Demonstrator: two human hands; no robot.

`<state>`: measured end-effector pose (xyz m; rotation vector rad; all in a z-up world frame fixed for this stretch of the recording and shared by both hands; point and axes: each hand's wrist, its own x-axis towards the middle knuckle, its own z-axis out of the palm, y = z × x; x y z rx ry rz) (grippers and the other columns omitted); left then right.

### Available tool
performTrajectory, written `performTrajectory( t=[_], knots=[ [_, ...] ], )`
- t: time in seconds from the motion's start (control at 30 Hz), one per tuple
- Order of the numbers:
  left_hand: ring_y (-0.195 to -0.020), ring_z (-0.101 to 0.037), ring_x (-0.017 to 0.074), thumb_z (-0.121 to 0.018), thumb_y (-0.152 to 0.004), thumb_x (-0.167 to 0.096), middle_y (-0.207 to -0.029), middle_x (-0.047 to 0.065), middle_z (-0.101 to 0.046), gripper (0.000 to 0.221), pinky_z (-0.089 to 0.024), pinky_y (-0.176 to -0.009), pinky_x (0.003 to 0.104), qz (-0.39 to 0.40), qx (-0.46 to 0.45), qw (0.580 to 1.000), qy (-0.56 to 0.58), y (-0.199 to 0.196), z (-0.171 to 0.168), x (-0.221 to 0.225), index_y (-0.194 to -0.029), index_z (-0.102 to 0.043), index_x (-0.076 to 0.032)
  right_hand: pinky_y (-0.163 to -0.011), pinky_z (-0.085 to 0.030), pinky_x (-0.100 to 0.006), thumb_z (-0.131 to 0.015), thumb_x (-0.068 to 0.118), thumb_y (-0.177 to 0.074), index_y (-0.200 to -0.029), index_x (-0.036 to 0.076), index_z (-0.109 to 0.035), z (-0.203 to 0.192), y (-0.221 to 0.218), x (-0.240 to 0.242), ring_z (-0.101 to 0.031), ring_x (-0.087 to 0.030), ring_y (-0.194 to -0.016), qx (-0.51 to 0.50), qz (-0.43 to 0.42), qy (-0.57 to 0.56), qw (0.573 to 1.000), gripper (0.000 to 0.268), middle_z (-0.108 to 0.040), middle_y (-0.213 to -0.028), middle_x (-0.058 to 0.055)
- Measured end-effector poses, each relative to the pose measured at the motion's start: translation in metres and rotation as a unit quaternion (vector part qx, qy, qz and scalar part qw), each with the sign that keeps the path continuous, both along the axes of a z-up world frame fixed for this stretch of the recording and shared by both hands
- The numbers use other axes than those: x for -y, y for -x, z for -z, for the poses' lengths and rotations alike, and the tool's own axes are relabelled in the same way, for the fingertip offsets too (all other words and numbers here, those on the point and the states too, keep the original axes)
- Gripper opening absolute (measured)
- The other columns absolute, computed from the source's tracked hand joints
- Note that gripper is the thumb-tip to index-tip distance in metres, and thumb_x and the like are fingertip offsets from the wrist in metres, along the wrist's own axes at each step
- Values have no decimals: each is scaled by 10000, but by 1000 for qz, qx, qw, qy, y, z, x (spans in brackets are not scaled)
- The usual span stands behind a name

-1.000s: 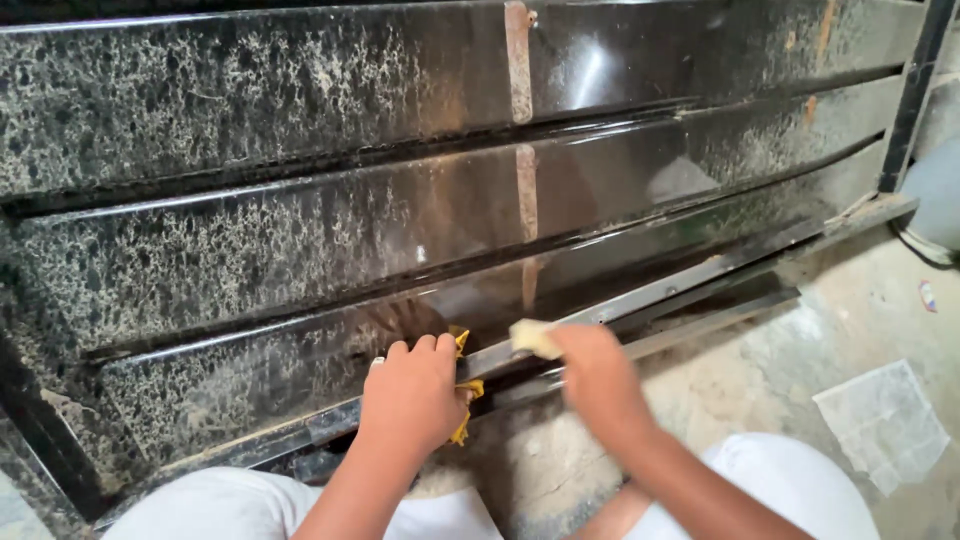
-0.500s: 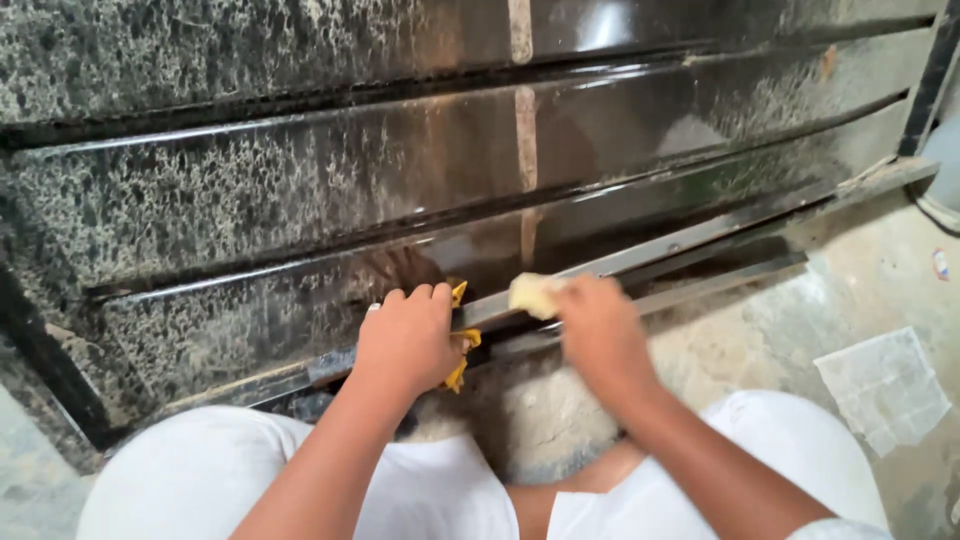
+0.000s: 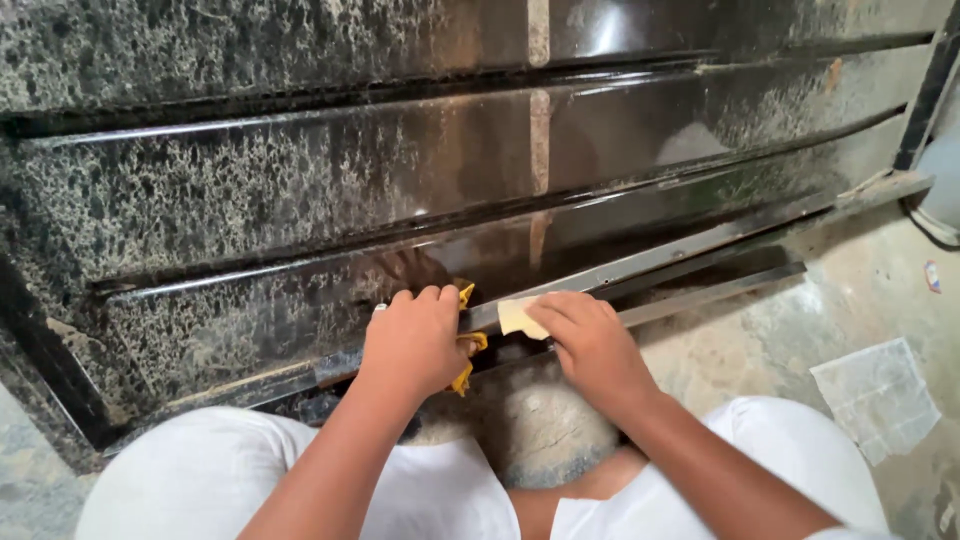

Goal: Sanding the slats of a black metal gate followed by wiping it down with a yellow cloth.

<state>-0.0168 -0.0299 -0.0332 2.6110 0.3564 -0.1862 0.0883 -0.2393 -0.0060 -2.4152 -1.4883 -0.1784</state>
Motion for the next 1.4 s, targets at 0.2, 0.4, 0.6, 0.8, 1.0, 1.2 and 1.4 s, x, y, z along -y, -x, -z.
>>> performTrajectory(
  t=[0.2, 0.4, 0.6, 0.8, 1.0, 1.2, 1.4],
  knots=[
    [-1028, -643, 309, -828, -752, -422, -1085, 73, -671, 513, -548, -820, 459, -5, 21, 1000, 13, 1, 0, -3, -1083, -604, -101, -965, -501, -470, -599, -35, -848, -1173, 63, -695, 6, -10, 3, -649, -368, -1102, 9, 129, 14, 991, 353, -710, -1174, -142],
    [-1001, -644, 318, -831, -761, -386, -1066, 73, -676, 479, -546, -801, 460, -6, 17, 999, 28, -2, 5, -6, -1070, -606, -98, -959, -486, -509, -606, -29, -792, -1124, 45, -706, -7, 0, -9, -647, -382, -1061, 21, 124, 13, 992, 354, -715, -1166, -156],
    [-981, -654, 303, -837, -748, -390, -1060, 60, -680, 480, -550, -787, 451, -7, 18, 1000, 24, 0, 3, -6, -1059, -609, -104, -945, -517, -465, -580, -27, -814, -1106, 31, -712, -2, 4, 0, -681, -383, -1057, -4, 74, 32, 997, 325, -720, -1141, -157],
    [-966, -655, 307, -841, -749, -406, -1022, 66, -682, 477, -545, -779, 461, -11, 42, 999, 22, 2, 3, -5, -1039, -613, -103, -898, -539, -450, -551, -30, -844, -1116, 40, -726, -11, -18, 0, -691, -397, -992, -52, 171, 31, 983, 330, -724, -1126, -178],
    [-963, -656, 307, -843, -747, -405, -1020, 70, -679, 481, -540, -762, 473, -16, 48, 998, 27, 2, 8, -5, -1039, -613, -100, -885, -532, -461, -560, -11, -786, -1154, 103, -726, -29, -46, 13, -690, -387, -995, -67, 122, 134, 981, 419, -722, -1162, -140],
    [-993, -642, 312, -841, -737, -371, -1042, 72, -672, 485, -532, -791, 466, -10, 30, 999, 33, 1, 4, -7, -1069, -608, -106, -960, -503, -460, -561, 0, -801, -1170, 86, -712, -9, -48, 24, -648, -379, -1105, -81, 129, 99, 983, 408, -704, -1209, -151],
    [-973, -638, 331, -846, -760, -377, -1019, 97, -667, 483, -520, -791, 478, -5, 34, 999, 32, 2, 0, -9, -1068, -608, -91, -967, -490, -460, -540, -14, -828, -1173, 77, -719, 0, -75, 39, -634, -385, -1114, -97, 216, 64, 970, 399, -708, -1198, -162]
  ],
)
